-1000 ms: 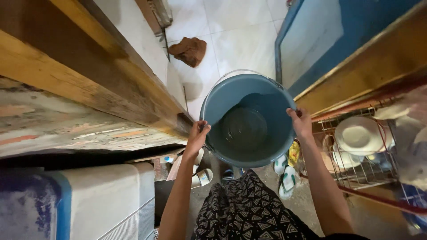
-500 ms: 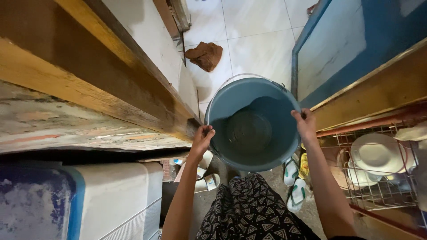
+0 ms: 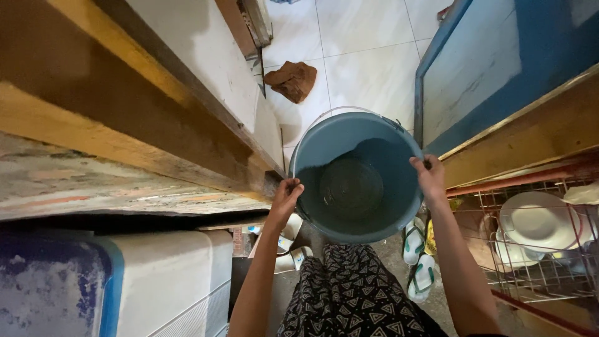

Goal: The person operates a small twin-tub washing machine, then picks up a blue bucket and carries it to a water tank. Using a red scoop, they repeatedly transfer water from the tank into the bucket until it is full, then carry the bucket back toward the washing machine area.

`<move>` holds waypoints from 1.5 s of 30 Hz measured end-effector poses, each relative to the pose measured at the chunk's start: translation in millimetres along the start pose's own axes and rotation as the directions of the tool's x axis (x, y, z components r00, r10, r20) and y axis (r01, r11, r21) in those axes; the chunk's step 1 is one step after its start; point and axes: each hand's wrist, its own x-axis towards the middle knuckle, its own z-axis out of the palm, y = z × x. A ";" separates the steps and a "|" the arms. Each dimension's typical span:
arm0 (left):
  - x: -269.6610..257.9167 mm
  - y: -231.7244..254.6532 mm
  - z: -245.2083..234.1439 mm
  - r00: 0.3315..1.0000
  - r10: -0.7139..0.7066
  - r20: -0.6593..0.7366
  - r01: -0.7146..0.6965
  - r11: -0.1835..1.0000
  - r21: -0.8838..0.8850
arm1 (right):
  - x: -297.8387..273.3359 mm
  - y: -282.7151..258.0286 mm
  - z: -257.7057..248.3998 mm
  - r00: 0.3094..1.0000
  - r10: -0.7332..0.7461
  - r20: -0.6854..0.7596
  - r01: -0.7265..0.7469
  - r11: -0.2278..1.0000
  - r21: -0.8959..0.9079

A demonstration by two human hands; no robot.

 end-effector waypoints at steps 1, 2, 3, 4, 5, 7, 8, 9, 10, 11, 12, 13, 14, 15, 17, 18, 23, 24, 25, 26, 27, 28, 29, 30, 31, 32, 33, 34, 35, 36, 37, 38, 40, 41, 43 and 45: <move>-6.7 13.0 2.6 1.000 -0.001 0.002 0.001 1.000 0.001 | -5.0 -7.0 0.2 1.000 0.002 -0.002 -0.002 1.000 0.001; -13.2 26.2 5.3 1.000 -0.024 0.013 0.024 1.000 0.013 | -9.9 -14.2 0.3 0.998 -0.059 -0.020 0.060 0.998 0.035; -19.9 39.5 7.9 0.999 -0.047 0.022 0.046 0.999 0.024 | -14.4 -21.6 0.6 0.992 -0.119 -0.040 0.122 0.990 0.068; -20.1 40.2 10.4 0.999 -0.047 0.023 0.047 0.999 0.026 | -10.1 -17.7 -0.4 0.992 -0.118 -0.040 0.121 0.990 0.069; -19.8 41.0 12.7 0.998 -0.046 0.033 0.046 0.999 0.000 | -4.9 -14.3 -0.9 0.991 -0.125 -0.037 0.127 0.990 0.061; -13.0 33.5 15.7 0.998 -0.044 0.042 0.045 0.999 -0.025 | -0.5 -15.2 -1.9 0.991 -0.133 -0.033 0.135 0.989 0.055; -6.5 25.2 16.5 0.998 -0.042 0.035 0.043 0.999 -0.022 | -1.2 -19.4 -2.6 0.994 -0.106 -0.035 0.108 0.992 0.070; 0.0 16.9 17.4 0.999 -0.040 0.028 0.041 0.999 -0.018 | -1.7 -23.8 -3.4 0.996 -0.079 -0.037 0.081 0.993 0.085; 4.7 13.6 18.8 0.999 -0.040 0.026 0.041 0.999 -0.018 | 8.8 -15.2 -4.3 0.996 -0.079 -0.035 0.082 0.993 0.085; 10.0 10.8 20.5 0.998 -0.059 0.026 0.059 0.998 0.006 | 19.7 -6.8 -5.2 0.996 -0.086 -0.025 0.088 0.994 0.063; 15.4 8.2 22.6 0.997 -0.079 0.026 0.078 0.996 0.031 | 31.0 1.4 -6.3 0.996 -0.093 -0.016 0.093 0.995 0.042; 19.1 8.9 25.7 0.997 -0.077 0.023 0.076 0.997 0.032 | 39.0 2.2 -7.2 0.995 -0.094 -0.014 0.095 0.995 0.044; 22.9 9.7 29.0 0.996 -0.084 0.006 0.084 0.995 0.057 | 47.3 3.0 -8.2 0.995 -0.095 -0.011 0.095 0.994 0.060; 25.3 9.7 32.3 0.996 -0.093 -0.013 0.094 0.992 0.082 | 54.9 4.2 -9.5 0.995 -0.095 -0.006 0.095 0.993 0.076; 36.4 3.4 37.7 0.995 -0.087 -0.037 0.091 0.991 0.100 | 55.2 -13.3 -12.1 0.997 -0.080 0.012 0.079 0.994 0.073; 41.4 0.0 40.5 0.995 -0.081 -0.056 0.087 0.989 0.118 | 55.3 -22.1 -13.6 0.998 -0.065 0.025 0.063 0.996 0.071; 19.9 63.0 53.3 0.979 -0.190 -0.070 0.194 0.980 0.054 | 82.7 -28.3 -21.0 0.995 -0.058 0.083 0.053 0.997 0.054; 16.4 72.4 54.1 0.969 -0.237 -0.073 0.239 0.971 0.013 | 86.1 -32.2 -22.3 0.995 -0.042 0.094 0.038 0.998 0.053; 20.6 69.4 51.5 0.968 -0.236 -0.083 0.238 0.971 0.010 | 94.0 -29.1 -20.5 0.993 -0.045 0.105 0.040 0.998 0.053; 24.5 66.3 48.6 0.976 -0.208 -0.063 0.211 0.977 0.040 | 101.7 -25.9 -18.7 0.994 -0.055 0.099 0.054 0.998 0.015; 28.7 63.4 45.0 0.983 -0.179 -0.041 0.182 0.981 0.071 | 109.2 -22.9 -16.2 0.993 -0.066 0.093 0.068 0.997 -0.022; 25.9 68.9 45.2 0.983 -0.178 -0.052 0.181 0.981 0.069 | 118.8 -17.7 -11.7 0.992 -0.069 0.103 0.072 0.997 -0.021; 23.9 74.6 45.1 0.983 -0.176 -0.055 0.180 0.980 0.081 | 128.7 -12.8 -6.4 0.990 -0.073 0.119 0.076 0.997 -0.016; 21.9 80.2 44.8 0.983 -0.173 -0.059 0.178 0.979 0.094 | 138.4 -7.8 -0.7 0.988 -0.078 0.135 0.080 0.997 -0.010; 24.6 79.6 42.8 0.982 -0.174 -0.069 0.180 0.979 0.091 | 130.5 -23.6 1.0 0.986 -0.079 0.145 0.082 0.997 -0.010; 27.3 78.7 40.5 0.980 -0.179 -0.081 0.187 0.978 0.091 | 122.5 -39.1 2.7 0.982 -0.080 0.168 0.078 0.997 0.022; 29.2 77.0 38.3 0.978 -0.186 -0.093 0.195 0.977 0.092 | 113.6 -53.5 3.5 0.978 -0.081 0.191 0.072 0.996 0.053; 28.3 81.8 38.6 0.977 -0.188 -0.103 0.197 0.976 0.089 | 123.5 -44.5 7.8 0.976 -0.081 0.201 0.072 0.996 0.053; 27.5 86.9 38.3 0.975 -0.182 -0.124 0.195 0.976 0.100 | 132.8 -35.5 12.6 0.975 -0.082 0.208 0.070 0.996 0.063; 26.9 92.1 37.9 0.973 -0.177 -0.145 0.193 0.975 0.111 | 142.0 -26.6 17.5 0.973 -0.082 0.216 0.068 0.995 0.074; 25.8 94.2 35.3 0.972 -0.179 -0.152 0.197 0.974 0.110 | 143.8 -24.2 21.8 0.972 -0.081 0.223 0.066 0.995 0.073; 24.8 96.3 32.7 0.971 -0.180 -0.155 0.194 0.978 0.081 | 145.6 -22.0 26.1 0.970 -0.111 0.217 0.094 0.992 0.087; 25.3 102.7 28.1 0.971 -0.178 -0.160 0.189 0.980 0.055 | 150.3 -17.3 35.2 0.967 -0.142 0.212 0.122 0.987 0.104; 25.5 106.3 26.3 0.967 -0.185 -0.174 0.197 0.979 0.054 | 152.4 -14.0 39.4 0.965 -0.141 0.223 0.114 0.985 0.132; 25.7 113.1 22.6 0.964 -0.190 -0.187 0.203 0.978 0.056 | 153.6 -10.9 45.0 0.962 -0.140 0.233 0.104 0.981 0.162; 26.1 119.3 19.0 0.961 -0.204 -0.189 0.222 0.972 0.077 | 152.0 -10.6 47.5 0.951 -0.165 0.262 0.123 0.978 0.170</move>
